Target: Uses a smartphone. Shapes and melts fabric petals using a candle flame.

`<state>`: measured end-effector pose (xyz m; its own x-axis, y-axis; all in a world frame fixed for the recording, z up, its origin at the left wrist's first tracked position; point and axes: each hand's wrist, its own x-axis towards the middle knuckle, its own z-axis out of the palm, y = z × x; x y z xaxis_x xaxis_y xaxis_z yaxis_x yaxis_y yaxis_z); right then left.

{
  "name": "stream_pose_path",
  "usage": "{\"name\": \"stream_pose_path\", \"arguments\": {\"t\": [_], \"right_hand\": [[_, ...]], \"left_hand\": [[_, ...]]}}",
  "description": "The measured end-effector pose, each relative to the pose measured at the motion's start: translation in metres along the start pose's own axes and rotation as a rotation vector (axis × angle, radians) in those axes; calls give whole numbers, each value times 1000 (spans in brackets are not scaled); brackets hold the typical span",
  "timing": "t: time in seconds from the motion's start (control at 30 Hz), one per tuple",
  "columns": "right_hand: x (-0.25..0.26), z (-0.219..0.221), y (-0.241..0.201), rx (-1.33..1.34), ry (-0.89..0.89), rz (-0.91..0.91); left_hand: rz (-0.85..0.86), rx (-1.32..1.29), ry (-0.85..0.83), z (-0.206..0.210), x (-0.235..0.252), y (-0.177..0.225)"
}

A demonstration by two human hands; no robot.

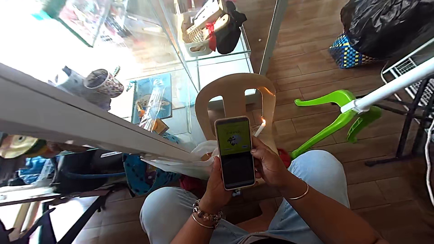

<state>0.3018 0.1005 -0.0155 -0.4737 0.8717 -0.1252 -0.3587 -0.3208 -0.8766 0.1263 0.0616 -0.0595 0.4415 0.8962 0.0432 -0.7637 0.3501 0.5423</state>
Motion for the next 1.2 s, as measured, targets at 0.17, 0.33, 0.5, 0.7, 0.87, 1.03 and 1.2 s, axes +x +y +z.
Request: {"name": "stream_pose_path", "arguments": {"t": [0.17, 0.33, 0.5, 0.7, 0.87, 1.03, 1.2], "right_hand": [[-3, -3, 3, -57, 2, -12], [-3, -3, 4, -75, 39, 30], [2, -3, 6, -103, 50, 51], [4, 0, 3, -164, 14, 92], [6, -3, 4, -239, -87, 57], [7, -1, 5, -229, -50, 73], [6, 0, 4, -214, -29, 92]], "left_hand": [[-23, 19, 22, 0, -4, -2], [10, 34, 20, -2, -5, -6], [33, 37, 42, -8, -4, -10], [49, 64, 72, -8, -6, -9], [92, 71, 96, -5, -7, -8], [66, 59, 113, -8, -8, -8], [63, 69, 107, -7, -8, -7]]}}
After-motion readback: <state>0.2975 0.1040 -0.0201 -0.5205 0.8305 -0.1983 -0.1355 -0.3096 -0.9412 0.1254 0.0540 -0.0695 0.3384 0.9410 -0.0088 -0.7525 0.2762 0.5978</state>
